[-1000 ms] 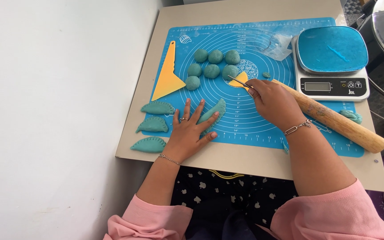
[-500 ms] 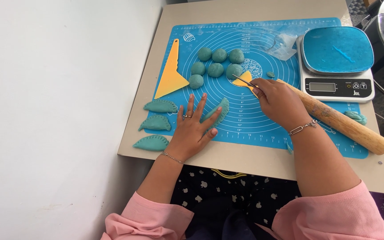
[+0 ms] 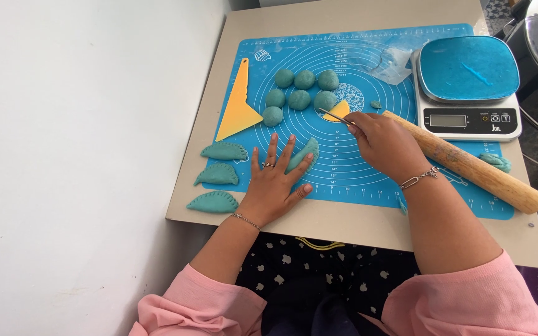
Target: Using small tools to create decorative patterns and seal the edges of shaped dough pieces on a silicone mat.
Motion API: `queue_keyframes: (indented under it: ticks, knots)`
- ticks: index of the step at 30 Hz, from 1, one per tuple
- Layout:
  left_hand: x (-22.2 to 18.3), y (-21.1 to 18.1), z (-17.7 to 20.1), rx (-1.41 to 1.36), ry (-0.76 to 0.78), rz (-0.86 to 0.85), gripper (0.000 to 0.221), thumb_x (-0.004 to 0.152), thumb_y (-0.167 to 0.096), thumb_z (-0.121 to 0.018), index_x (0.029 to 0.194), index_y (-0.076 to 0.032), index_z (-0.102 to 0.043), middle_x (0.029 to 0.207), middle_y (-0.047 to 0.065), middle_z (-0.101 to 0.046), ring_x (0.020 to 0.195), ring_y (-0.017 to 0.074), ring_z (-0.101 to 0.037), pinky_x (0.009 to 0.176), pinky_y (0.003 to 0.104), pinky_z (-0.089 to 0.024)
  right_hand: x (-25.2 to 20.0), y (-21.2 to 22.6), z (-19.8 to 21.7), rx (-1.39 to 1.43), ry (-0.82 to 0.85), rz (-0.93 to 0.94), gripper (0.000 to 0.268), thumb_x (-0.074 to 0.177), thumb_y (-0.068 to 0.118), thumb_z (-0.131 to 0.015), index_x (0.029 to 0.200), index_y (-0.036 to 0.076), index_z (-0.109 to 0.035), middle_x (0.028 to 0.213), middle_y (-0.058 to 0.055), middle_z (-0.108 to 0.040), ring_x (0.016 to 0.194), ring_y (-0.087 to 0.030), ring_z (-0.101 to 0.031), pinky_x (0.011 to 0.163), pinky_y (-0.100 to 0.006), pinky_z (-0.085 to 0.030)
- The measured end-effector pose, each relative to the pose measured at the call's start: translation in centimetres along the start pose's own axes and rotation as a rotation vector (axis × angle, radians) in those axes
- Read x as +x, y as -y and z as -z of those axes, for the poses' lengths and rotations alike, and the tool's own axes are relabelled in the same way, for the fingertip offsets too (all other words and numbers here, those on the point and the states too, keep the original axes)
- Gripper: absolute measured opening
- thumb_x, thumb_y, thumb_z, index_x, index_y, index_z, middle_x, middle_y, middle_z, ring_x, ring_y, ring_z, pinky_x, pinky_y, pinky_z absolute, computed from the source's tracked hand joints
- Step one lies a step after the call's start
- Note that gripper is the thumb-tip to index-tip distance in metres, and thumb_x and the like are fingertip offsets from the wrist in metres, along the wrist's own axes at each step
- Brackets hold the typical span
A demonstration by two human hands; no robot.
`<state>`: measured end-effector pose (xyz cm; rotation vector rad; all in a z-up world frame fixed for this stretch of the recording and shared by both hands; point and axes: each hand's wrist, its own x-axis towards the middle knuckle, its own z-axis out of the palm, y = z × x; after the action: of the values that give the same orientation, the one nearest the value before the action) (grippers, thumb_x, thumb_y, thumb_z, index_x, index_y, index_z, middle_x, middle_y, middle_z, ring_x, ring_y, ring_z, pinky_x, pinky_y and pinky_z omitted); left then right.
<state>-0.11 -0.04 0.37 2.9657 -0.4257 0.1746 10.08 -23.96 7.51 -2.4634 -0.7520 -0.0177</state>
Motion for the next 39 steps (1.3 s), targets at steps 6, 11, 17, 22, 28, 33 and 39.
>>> queue_keyframes:
  ticks: [6, 11, 17, 22, 28, 33, 39]
  knots:
    - [-0.2, 0.8, -0.1, -0.124, 0.020, 0.001, 0.064, 0.103, -0.063, -0.016, 0.159, -0.039, -0.034, 0.173, 0.012, -0.011, 0.157, 0.0444, 0.004, 0.116, 0.075, -0.002, -0.2, 0.4, 0.6, -0.001, 0.001, -0.004, 0.030, 0.108, 0.009, -0.049, 0.131, 0.004, -0.068, 0.109, -0.024, -0.074, 0.091, -0.041, -0.075, 0.077, -0.050, -0.062]
    - [-0.4, 1.1, -0.2, -0.199, -0.016, -0.008, 0.065, 0.103, -0.061, -0.018, 0.162, -0.035, -0.029, 0.173, 0.012, -0.008, 0.157, 0.0438, 0.005, 0.118, 0.072, -0.003, 0.1, -0.5, -0.2, -0.026, -0.002, 0.005, 0.029, 0.109, 0.012, -0.049, 0.130, 0.006, -0.068, 0.108, -0.022, -0.075, 0.091, -0.038, -0.075, 0.076, -0.047, -0.063]
    - [-0.1, 0.6, 0.0, -0.151, -0.010, -0.004, 0.064, 0.103, -0.061, -0.018, 0.159, -0.037, -0.036, 0.173, 0.011, -0.011, 0.157, 0.0445, 0.004, 0.118, 0.072, -0.004, 0.0, 0.0, -0.1, -0.020, 0.006, 0.003, 0.029, 0.108, 0.012, -0.049, 0.129, 0.005, -0.068, 0.108, -0.022, -0.075, 0.090, -0.039, -0.075, 0.076, -0.048, -0.063]
    - [0.2, 0.4, 0.0, -0.127, 0.006, 0.011, 0.062, 0.103, -0.063, -0.020, 0.156, -0.040, -0.042, 0.173, 0.011, -0.011, 0.157, 0.0447, 0.005, 0.117, 0.073, -0.001, -0.3, 0.1, 0.2, -0.005, 0.003, 0.000, 0.030, 0.108, 0.010, -0.049, 0.130, 0.004, -0.068, 0.110, -0.023, -0.074, 0.093, -0.040, -0.075, 0.078, -0.048, -0.062]
    - [0.1, 1.0, -0.5, -0.102, -0.009, -0.007, 0.062, 0.102, -0.063, -0.021, 0.157, -0.040, -0.039, 0.174, 0.013, -0.006, 0.156, 0.0454, 0.007, 0.117, 0.074, -0.001, -0.2, 0.0, 0.1, -0.008, -0.002, 0.004, 0.030, 0.108, 0.011, -0.049, 0.130, 0.004, -0.068, 0.111, -0.023, -0.074, 0.094, -0.039, -0.075, 0.080, -0.048, -0.062]
    - [0.0, 1.2, 0.0, -0.169, -0.012, -0.013, 0.063, 0.103, -0.060, -0.015, 0.156, -0.041, -0.042, 0.174, 0.012, -0.003, 0.156, 0.0445, 0.009, 0.117, 0.073, 0.000, -0.2, 0.3, 0.3, -0.012, 0.002, 0.007, 0.030, 0.107, 0.010, -0.050, 0.130, 0.004, -0.068, 0.110, -0.023, -0.075, 0.093, -0.040, -0.075, 0.080, -0.048, -0.062]
    - [-0.1, 1.1, -0.2, -0.122, 0.010, -0.003, 0.063, 0.102, -0.063, -0.016, 0.157, -0.043, -0.040, 0.174, 0.012, 0.002, 0.155, 0.0446, 0.014, 0.115, 0.074, 0.008, 0.0, 0.0, 0.3, -0.012, -0.004, 0.008, 0.030, 0.108, 0.010, -0.050, 0.130, 0.005, -0.069, 0.109, -0.022, -0.075, 0.092, -0.038, -0.075, 0.079, -0.048, -0.062]
